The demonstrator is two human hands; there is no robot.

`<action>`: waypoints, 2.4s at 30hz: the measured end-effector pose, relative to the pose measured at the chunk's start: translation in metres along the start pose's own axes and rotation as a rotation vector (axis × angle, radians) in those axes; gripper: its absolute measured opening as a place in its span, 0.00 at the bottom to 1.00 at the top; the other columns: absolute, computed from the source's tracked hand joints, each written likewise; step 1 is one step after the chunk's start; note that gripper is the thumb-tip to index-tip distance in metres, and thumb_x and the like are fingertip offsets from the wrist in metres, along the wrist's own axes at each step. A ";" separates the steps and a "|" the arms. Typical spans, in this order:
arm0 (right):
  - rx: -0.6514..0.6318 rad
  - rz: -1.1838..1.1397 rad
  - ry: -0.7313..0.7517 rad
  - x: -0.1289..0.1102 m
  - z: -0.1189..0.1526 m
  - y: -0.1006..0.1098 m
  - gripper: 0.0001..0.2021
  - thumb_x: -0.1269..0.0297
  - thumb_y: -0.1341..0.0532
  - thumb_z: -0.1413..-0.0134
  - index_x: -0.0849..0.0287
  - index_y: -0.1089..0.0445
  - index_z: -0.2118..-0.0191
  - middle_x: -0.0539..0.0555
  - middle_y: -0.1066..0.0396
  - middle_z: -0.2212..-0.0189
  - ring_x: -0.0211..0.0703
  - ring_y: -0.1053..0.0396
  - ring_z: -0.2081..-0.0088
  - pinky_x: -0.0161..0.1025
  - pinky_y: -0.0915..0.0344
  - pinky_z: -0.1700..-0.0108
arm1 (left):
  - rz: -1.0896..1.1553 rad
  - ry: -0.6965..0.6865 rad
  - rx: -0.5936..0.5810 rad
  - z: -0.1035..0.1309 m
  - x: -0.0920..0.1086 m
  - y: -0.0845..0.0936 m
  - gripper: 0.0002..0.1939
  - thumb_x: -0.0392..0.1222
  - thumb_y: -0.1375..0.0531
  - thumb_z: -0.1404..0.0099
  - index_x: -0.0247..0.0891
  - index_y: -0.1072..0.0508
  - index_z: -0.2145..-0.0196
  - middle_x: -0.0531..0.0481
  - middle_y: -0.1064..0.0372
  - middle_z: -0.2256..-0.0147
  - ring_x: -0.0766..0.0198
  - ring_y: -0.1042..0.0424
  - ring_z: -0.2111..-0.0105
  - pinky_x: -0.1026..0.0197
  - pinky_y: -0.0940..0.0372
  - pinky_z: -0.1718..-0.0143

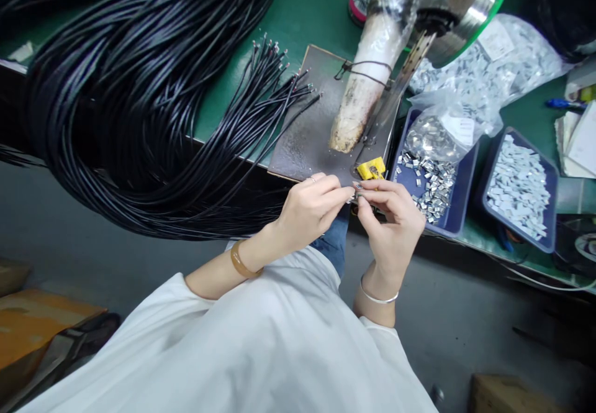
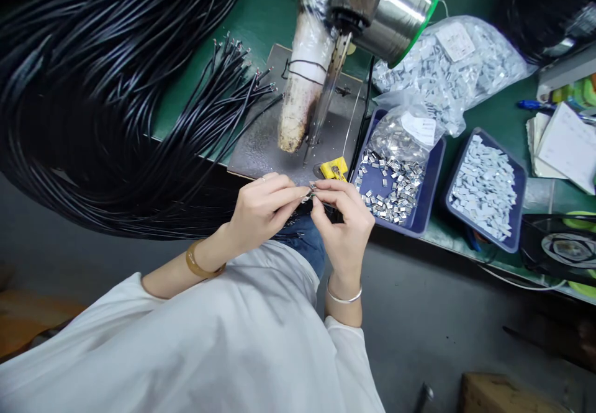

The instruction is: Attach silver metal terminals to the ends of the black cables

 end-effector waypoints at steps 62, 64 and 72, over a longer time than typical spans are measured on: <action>0.178 0.294 0.429 0.003 -0.003 -0.017 0.10 0.77 0.34 0.47 0.55 0.29 0.61 0.52 0.21 0.59 0.40 0.22 0.58 0.40 0.24 0.55 | 0.884 0.699 0.147 -0.021 -0.013 0.001 0.04 0.36 0.32 0.48 0.33 0.23 0.74 0.52 0.26 0.74 0.70 0.30 0.73 0.69 0.35 0.71; 0.182 0.287 0.418 0.003 -0.006 -0.018 0.10 0.77 0.34 0.47 0.56 0.28 0.62 0.52 0.21 0.59 0.40 0.22 0.58 0.40 0.24 0.55 | 0.881 0.699 0.151 -0.023 -0.014 0.000 0.05 0.36 0.32 0.48 0.33 0.23 0.74 0.52 0.26 0.74 0.69 0.29 0.73 0.69 0.34 0.70; 0.180 0.241 0.369 0.000 -0.016 -0.018 0.09 0.76 0.33 0.46 0.56 0.27 0.62 0.51 0.21 0.59 0.40 0.23 0.58 0.42 0.24 0.54 | 0.845 0.640 0.163 -0.032 -0.014 0.004 0.03 0.34 0.33 0.46 0.33 0.23 0.74 0.54 0.29 0.78 0.73 0.33 0.77 0.71 0.37 0.74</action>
Point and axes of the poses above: each hand's wrist, its own z-axis away from the middle knuckle, its own y-axis out of the back of the hand, x = y × z, the point moved 2 cm from there along -z, towards the middle knuckle
